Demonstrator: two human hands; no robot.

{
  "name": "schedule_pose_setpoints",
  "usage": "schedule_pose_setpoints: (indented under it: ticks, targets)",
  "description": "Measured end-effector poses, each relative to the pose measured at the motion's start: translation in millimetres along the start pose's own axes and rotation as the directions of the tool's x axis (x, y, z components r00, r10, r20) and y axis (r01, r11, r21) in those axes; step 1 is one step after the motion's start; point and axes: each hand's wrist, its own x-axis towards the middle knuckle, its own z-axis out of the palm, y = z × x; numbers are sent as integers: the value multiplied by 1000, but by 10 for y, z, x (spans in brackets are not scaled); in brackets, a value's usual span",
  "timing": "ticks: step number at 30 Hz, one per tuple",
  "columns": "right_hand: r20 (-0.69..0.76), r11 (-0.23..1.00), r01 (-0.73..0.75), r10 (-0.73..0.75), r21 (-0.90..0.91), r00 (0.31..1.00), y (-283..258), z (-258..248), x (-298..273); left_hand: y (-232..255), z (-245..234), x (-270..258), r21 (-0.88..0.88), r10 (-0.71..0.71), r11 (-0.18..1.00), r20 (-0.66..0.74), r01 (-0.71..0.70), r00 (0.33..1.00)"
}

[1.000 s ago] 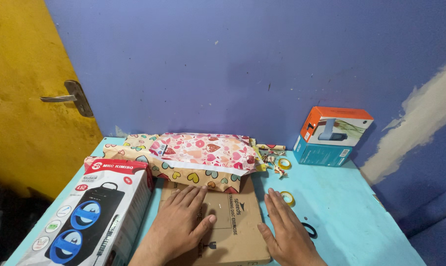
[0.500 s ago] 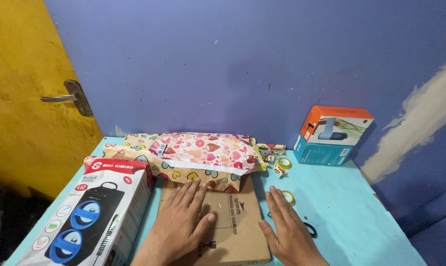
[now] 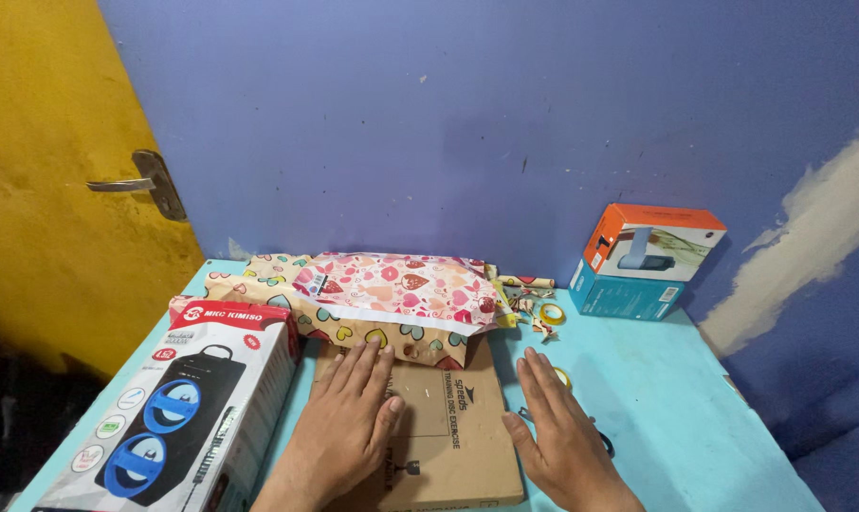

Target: The person wraps a rectangular box with yellow patterned wrapping paper on a light blue table. They smooth the paper, fold the edges, and secure the seam with clear adhesive tape. The person uses scissors to trim excess paper and applies tape to hold the wrapping in place.

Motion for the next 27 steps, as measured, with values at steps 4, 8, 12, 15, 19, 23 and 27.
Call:
schedule_pose_setpoints:
  ticks: [4, 8, 12, 15, 19, 23, 27]
  targets:
    - [-21, 999, -3, 4, 54, 1000, -23, -29, 35, -10, -11, -4, 15, -9, 1000, 6, 9, 1000]
    - [-16, 996, -23, 24, 88, 1000, -20, -55, 59, -37, -36, -4, 19, -15, 1000, 7, 15, 1000]
    - [10, 994, -56, 55, 95, 998, -10, -57, 65, -76, -55, -26, -28, -50, 998, 50, 52, 997]
    - [52, 990, -104, 99, 98, 994, -17, -35, 50, -95, -49, -43, -31, -48, 998, 28, 48, 998]
    - [35, 994, -47, 43, 94, 998, -9, -2, 45, -131, -34, -58, -18, -34, 999, -9, 34, 999]
    - [57, 990, -76, 70, 115, 996, 0, 38, 35, -176, -12, -79, -32, -84, 996, 16, 84, 996]
    - [79, 989, -93, 85, 113, 993, 13, 71, 35, -209, 25, -120, -20, -122, 992, 32, 122, 992]
